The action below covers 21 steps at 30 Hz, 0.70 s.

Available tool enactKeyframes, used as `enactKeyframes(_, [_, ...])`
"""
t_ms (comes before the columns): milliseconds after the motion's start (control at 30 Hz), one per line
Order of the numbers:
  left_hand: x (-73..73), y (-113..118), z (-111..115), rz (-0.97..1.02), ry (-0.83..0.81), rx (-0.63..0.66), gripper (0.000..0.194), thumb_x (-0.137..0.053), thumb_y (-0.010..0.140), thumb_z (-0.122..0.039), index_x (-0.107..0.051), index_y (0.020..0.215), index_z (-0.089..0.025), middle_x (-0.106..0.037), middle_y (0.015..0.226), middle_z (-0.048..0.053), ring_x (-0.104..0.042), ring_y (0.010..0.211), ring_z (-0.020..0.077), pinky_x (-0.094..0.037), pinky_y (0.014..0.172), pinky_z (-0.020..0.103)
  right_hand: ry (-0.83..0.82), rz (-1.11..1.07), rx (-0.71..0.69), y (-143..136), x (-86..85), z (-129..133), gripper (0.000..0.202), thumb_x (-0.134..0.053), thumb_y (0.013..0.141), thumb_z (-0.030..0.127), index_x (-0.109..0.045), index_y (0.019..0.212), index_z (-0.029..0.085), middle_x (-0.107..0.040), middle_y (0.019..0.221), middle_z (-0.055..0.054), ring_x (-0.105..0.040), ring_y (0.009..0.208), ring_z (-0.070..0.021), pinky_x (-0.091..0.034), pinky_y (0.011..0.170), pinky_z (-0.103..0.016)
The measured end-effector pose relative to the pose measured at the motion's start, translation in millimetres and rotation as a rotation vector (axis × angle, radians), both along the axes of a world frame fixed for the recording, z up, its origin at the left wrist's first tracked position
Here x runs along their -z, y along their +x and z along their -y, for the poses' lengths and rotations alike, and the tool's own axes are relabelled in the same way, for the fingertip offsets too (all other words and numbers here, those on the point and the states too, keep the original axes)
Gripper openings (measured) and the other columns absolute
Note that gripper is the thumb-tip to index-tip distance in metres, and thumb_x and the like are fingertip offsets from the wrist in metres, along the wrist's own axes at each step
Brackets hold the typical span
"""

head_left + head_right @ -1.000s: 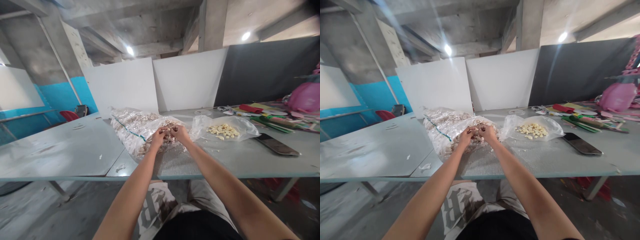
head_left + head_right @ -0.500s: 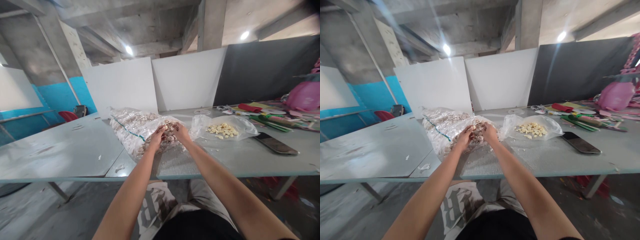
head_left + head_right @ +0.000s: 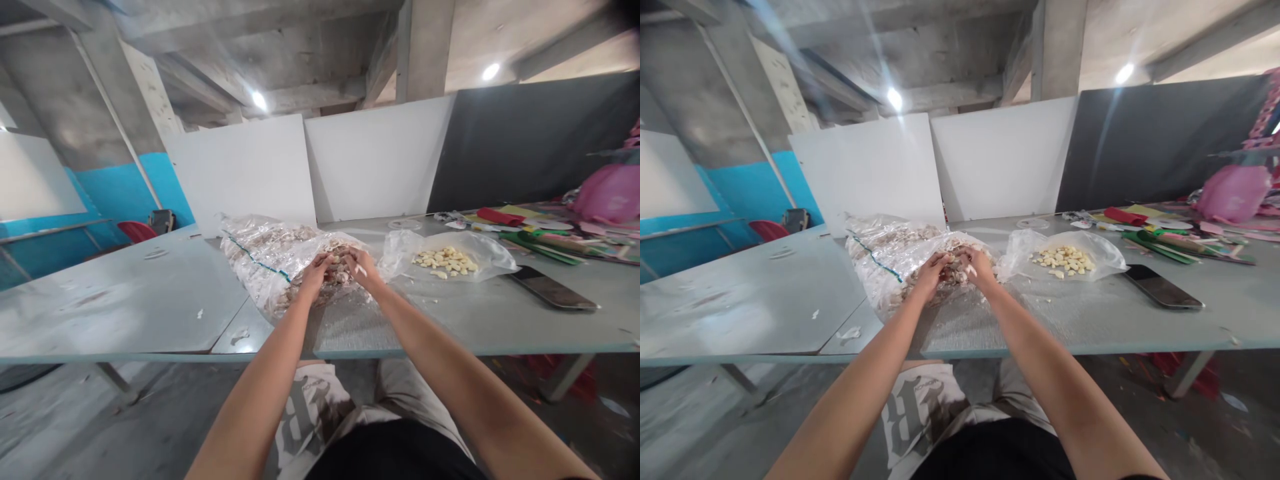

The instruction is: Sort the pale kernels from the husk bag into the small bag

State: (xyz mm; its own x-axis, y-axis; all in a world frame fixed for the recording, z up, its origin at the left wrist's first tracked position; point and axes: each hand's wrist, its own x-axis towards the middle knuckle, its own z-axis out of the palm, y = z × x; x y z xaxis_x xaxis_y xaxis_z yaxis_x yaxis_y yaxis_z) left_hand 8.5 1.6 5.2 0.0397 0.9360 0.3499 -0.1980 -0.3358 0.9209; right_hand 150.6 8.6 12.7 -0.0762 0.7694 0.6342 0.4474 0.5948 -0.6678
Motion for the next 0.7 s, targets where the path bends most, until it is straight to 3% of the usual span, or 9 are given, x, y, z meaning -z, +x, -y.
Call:
enactKeyframes(100, [0.9,0.2,-1.8,-0.032,0.004,-0.012,0.038,-0.068,0.062,-0.044,-0.061,0.089,-0.018,-0.058,0.069,-0.001,-0.044,0.045,0.0042,-0.035,0.042,0.016,-0.102,-0.064,-0.136,-2.3,0.1,-0.5,0.031,-0.045,0.078,0.042,-0.064,0.080,0.018,-0.059,0.059,0.000,-0.052,0.046,-0.0107,-0.041,0.045,-0.022])
enactKeyframes(200, [1.4,-0.1,-2.7,-0.038,-0.013,-0.030,0.037,-0.067,0.062,-0.045,-0.060,0.085,-0.017,-0.059,0.067,-0.001,-0.047,0.046,0.0062,-0.037,0.043,0.018,-0.193,-0.150,-0.242,-4.3,0.3,-2.0,0.031,-0.054,0.073,0.046,-0.065,0.077,0.017,-0.059,0.056,0.000,-0.051,0.041,-0.0107,-0.040,0.039,-0.022])
enactKeyframes(400, [-1.6,-0.8,1.3,0.049,-0.067,-0.007,0.038,-0.061,0.068,-0.049,-0.061,0.091,-0.019,-0.064,0.087,0.003,-0.052,0.050,0.0076,-0.041,0.046,0.021,-0.211,-0.361,-0.313,-5.0,-0.1,-5.7,0.035,-0.064,0.064,0.044,-0.065,0.084,0.016,-0.065,0.074,-0.002,-0.057,0.056,-0.0108,-0.049,0.049,-0.022])
enactKeyframes(567, [-3.1,0.1,2.0,0.039,-0.064,0.021,0.041,-0.068,0.062,-0.042,-0.061,0.095,-0.019,-0.063,0.077,0.001,-0.055,0.055,0.0089,-0.043,0.046,0.020,-0.177,-0.385,-0.312,-4.8,-2.2,-3.9,0.031,-0.067,0.061,0.038,-0.061,0.081,0.015,-0.062,0.073,-0.002,-0.057,0.061,-0.0111,-0.050,0.053,-0.023])
enactKeyframes(700, [-2.4,0.4,0.6,0.008,-0.044,0.013,0.046,-0.073,0.058,-0.039,-0.061,0.097,-0.017,-0.062,0.076,0.001,-0.055,0.055,0.0087,-0.043,0.045,0.019,-0.131,-0.298,-0.218,-3.2,-4.8,-0.3,0.026,-0.064,0.063,0.032,-0.061,0.083,0.015,-0.060,0.068,0.000,-0.055,0.059,-0.0102,-0.048,0.051,-0.022])
